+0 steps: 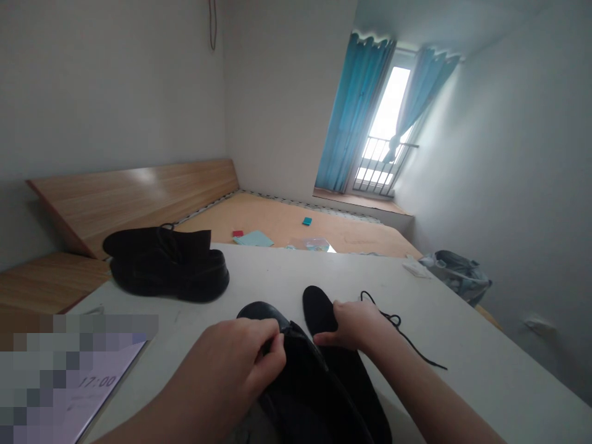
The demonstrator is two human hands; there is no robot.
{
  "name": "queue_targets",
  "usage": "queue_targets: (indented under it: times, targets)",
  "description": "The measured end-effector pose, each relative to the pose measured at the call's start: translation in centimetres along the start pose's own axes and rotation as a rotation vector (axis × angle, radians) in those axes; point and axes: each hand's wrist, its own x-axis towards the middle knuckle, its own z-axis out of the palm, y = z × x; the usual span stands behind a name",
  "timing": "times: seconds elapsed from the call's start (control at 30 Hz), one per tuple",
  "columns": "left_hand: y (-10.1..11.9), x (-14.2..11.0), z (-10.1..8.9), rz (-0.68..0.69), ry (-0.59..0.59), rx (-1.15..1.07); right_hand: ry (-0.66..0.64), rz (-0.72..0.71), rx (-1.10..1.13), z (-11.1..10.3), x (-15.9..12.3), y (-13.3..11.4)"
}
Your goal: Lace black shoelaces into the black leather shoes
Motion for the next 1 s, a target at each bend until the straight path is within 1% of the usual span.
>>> queue_targets:
  times: [0.07,0.17,0.27,0.33,0.43,0.53,0.67,0.77,0.87,1.0]
  targets:
    - [0.0,0.1,-0.1,0.047,0.046,-0.026,0.004,0.005,-0.023,0.7,0.2,-0.6]
    - [-0.4,0.1,0.1,0.182,0.107,-0.083,0.013,-0.041,-0.038,1.0,0.2,-1.3]
    - [-0.7,-0.2,0.4,0.332,0.084,-0.098,0.034,-0.098,-0.043,1.1,0.1,-1.3]
    - [-0.6,-0.4,0.5,0.374,0.05,-0.076,0.045,-0.127,-0.042,1.1,0.3,-1.1]
    - [-0.4,-0.5,0.1,0.318,0.024,-0.028,0.056,-0.183,-0.03,1.2,0.7,-0.7]
    - [-0.4,-0.5,-0.7,0.236,0.03,-0.017,0.041,-0.225,-0.011,1.3,1.3,0.0]
    - [-1.3,-0.7,-1.4,0.161,-0.012,-0.036,-0.021,-0.251,0.015,1.2,1.9,0.7]
    - [-2.0,-1.2,-1.5,0.122,-0.056,-0.046,-0.025,-0.266,0.05,1.0,2.0,0.7]
    - [-2.2,-1.6,-1.6,0.074,-0.126,-0.008,0.023,-0.287,0.099,0.8,2.0,0.6]
    - [-1.9,-1.7,-1.9,0.071,-0.118,0.039,0.137,-0.307,0.201,0.1,2.3,1.3]
